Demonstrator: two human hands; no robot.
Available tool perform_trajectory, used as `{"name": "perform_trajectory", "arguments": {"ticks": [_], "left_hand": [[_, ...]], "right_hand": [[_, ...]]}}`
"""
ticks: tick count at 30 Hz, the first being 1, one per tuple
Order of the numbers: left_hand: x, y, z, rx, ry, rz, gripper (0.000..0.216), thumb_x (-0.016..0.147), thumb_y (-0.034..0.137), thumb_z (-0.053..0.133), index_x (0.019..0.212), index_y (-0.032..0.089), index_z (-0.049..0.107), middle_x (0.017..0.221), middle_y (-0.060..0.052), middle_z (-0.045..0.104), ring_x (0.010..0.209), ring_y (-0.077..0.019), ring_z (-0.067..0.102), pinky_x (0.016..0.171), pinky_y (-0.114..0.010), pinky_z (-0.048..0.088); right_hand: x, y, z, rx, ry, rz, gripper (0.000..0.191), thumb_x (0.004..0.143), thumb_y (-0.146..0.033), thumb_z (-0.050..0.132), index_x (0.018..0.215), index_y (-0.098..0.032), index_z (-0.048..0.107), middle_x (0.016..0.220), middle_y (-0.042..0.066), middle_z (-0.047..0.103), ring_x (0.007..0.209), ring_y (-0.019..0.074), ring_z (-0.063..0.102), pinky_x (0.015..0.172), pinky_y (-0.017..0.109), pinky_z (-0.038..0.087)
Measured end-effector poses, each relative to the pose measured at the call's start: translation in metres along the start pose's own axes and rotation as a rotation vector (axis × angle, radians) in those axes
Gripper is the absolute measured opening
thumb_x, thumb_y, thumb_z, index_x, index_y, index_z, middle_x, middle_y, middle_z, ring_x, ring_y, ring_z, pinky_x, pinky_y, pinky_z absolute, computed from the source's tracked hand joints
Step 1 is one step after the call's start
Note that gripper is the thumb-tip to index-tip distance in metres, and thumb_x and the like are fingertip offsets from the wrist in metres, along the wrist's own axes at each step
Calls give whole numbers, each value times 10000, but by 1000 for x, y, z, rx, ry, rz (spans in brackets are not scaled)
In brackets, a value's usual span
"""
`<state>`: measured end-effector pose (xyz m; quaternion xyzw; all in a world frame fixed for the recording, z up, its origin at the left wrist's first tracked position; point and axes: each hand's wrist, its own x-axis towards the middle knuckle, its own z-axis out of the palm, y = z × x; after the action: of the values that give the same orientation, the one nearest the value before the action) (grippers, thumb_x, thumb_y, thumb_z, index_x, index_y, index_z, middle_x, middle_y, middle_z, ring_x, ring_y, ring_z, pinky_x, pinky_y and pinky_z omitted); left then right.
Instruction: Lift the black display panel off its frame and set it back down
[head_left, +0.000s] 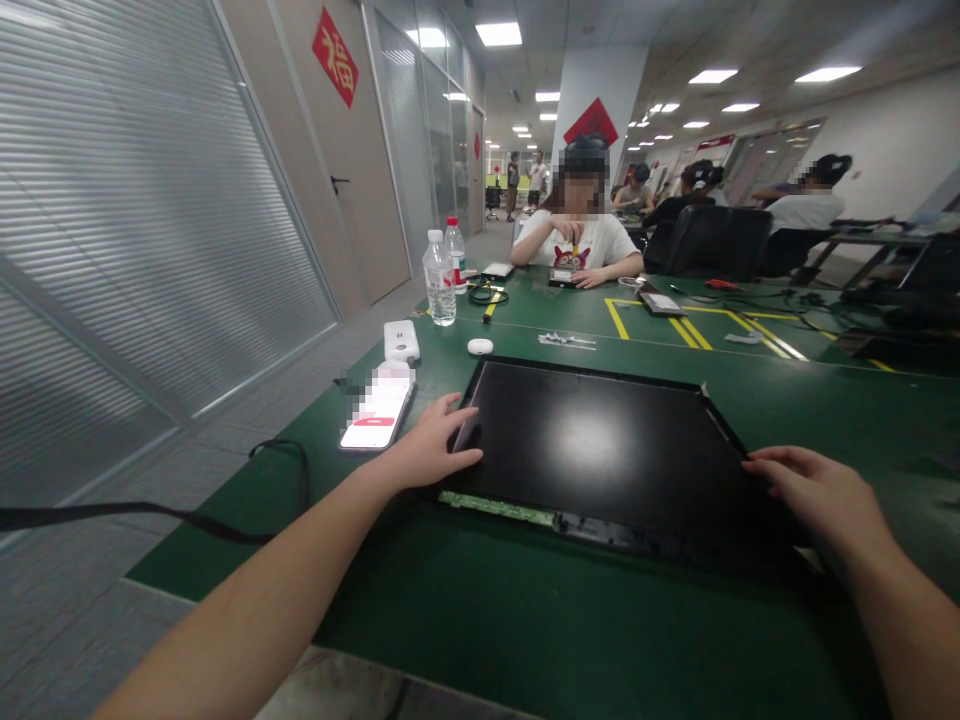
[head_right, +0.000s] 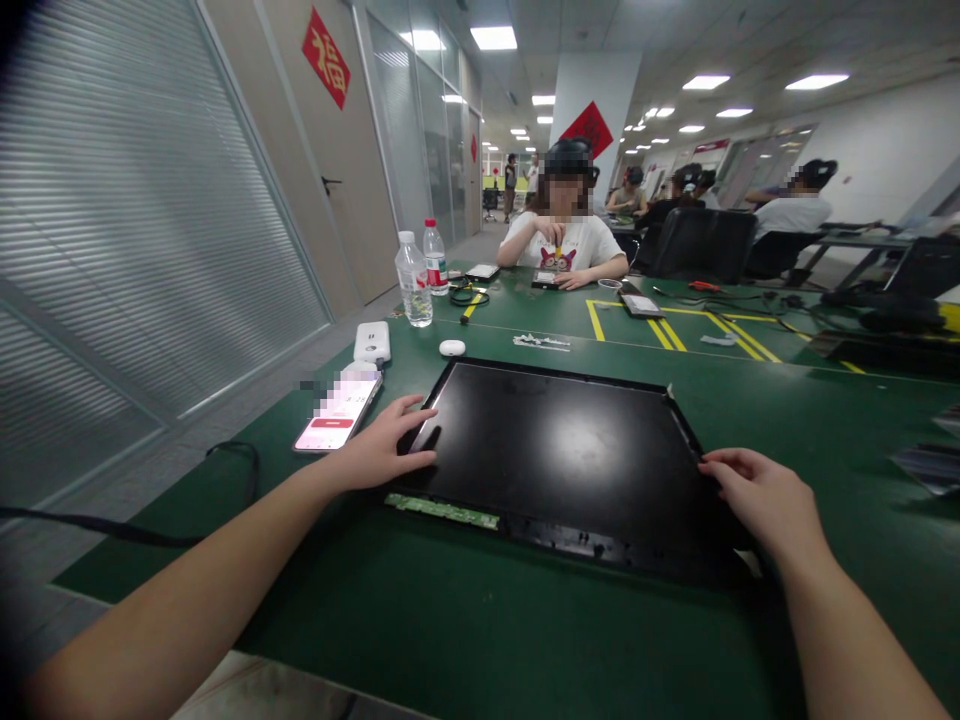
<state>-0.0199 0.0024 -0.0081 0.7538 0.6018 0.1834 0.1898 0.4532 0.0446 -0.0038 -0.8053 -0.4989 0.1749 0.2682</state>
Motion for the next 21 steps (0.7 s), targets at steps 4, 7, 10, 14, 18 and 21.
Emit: {"name": "perform_trajectory", "arguments": {"ticks": [4, 7, 10, 14, 18, 21], "left_hand": [[-5, 0, -13, 10, -94, 127, 630, 783, 466, 737, 1367, 267, 611, 1579, -128, 385, 1452, -370, 329, 1157, -537, 324], [-7, 2, -19, -35, -164, 165, 610, 746, 420, 789, 1329, 312, 645, 1578, -100, 400, 1442, -355, 357, 1140, -517, 356], [-8, 3, -23, -54, -213, 179, 591, 728, 368, 812, 1299, 341, 665, 1573, -71, 420, 1439, -341, 373, 1138, -498, 363], [-8, 4, -24, -41, -251, 210, 535, 754, 329, 799, 1276, 336, 681, 1556, -59, 449, 1429, -306, 402, 1140, -450, 367], [-7, 7, -23, -37, -247, 238, 523, 755, 289, 803, 1263, 324, 687, 1525, -62, 485, 1398, -290, 447, 1120, -428, 391], [-7, 7, -23, -60, -256, 260, 479, 777, 279, 782, 1244, 336, 695, 1512, -48, 500, 1370, -281, 480, 1092, -415, 421]], "right_hand": [[1, 2, 1, -27, 14, -45, 359, 604, -481, 565, 816, -241, 726, 803, 56, 749, 735, 265, 657, 693, 381, 434], [2, 3, 1, -97, 66, -115, 355, 646, -491, 538, 804, -245, 740, 807, 62, 744, 791, 276, 646, 713, 385, 437], [1, 5, 2, -113, 61, -190, 399, 667, -500, 541, 897, -261, 763, 878, 51, 753, 754, 258, 629, 717, 388, 449], [1, 9, 8, -112, -46, -265, 502, 696, -538, 560, 1078, -277, 754, 958, 42, 758, 745, 238, 643, 738, 387, 475], [5, 16, 14, -86, -127, -358, 462, 701, -507, 580, 1060, -281, 763, 1087, 34, 760, 965, 270, 678, 879, 407, 486], [9, 19, 17, -78, -138, -361, 447, 711, -504, 577, 1039, -273, 773, 1112, 36, 759, 1044, 285, 674, 943, 424, 474]]}}
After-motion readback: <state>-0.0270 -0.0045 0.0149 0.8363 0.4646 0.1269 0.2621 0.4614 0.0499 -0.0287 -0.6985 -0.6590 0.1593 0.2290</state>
